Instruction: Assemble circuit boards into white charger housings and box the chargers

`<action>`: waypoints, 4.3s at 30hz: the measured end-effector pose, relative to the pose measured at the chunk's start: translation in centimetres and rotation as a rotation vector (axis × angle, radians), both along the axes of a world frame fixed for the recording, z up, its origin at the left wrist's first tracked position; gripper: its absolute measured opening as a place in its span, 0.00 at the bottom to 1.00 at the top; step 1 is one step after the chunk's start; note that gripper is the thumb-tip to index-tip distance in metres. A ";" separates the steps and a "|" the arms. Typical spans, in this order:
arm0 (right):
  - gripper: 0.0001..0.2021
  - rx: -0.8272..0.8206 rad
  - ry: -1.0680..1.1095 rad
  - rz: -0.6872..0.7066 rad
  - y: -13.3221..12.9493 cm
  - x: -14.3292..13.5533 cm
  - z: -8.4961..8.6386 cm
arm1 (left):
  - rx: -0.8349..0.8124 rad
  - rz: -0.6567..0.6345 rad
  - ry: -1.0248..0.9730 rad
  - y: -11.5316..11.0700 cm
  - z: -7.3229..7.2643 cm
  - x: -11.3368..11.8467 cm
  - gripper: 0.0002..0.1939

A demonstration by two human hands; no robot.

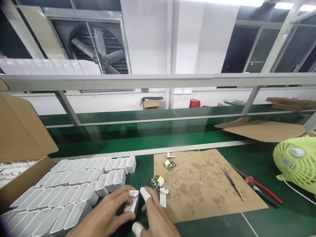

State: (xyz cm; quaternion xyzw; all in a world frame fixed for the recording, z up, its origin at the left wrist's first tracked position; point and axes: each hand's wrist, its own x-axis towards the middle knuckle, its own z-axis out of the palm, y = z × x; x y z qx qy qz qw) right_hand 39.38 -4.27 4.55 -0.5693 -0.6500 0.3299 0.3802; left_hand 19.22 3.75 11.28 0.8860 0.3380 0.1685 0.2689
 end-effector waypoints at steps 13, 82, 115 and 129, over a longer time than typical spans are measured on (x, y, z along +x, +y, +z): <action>0.22 0.104 -0.533 -0.231 2.9 5.1 0.5 | 0.253 0.118 0.278 11.6 3.2 10.5 0.11; 0.30 0.477 -0.613 -0.165 -2.8 0.8 3.4 | -0.107 -0.035 -0.270 0.4 -6.7 -0.1 0.39; 0.40 0.423 -0.849 0.034 -1.5 1.0 4.2 | -0.142 -0.072 -0.304 0.2 -6.0 0.0 0.39; 0.35 0.441 -0.739 0.054 -0.7 0.5 4.1 | -0.134 -0.119 -0.306 0.2 -5.1 0.1 0.38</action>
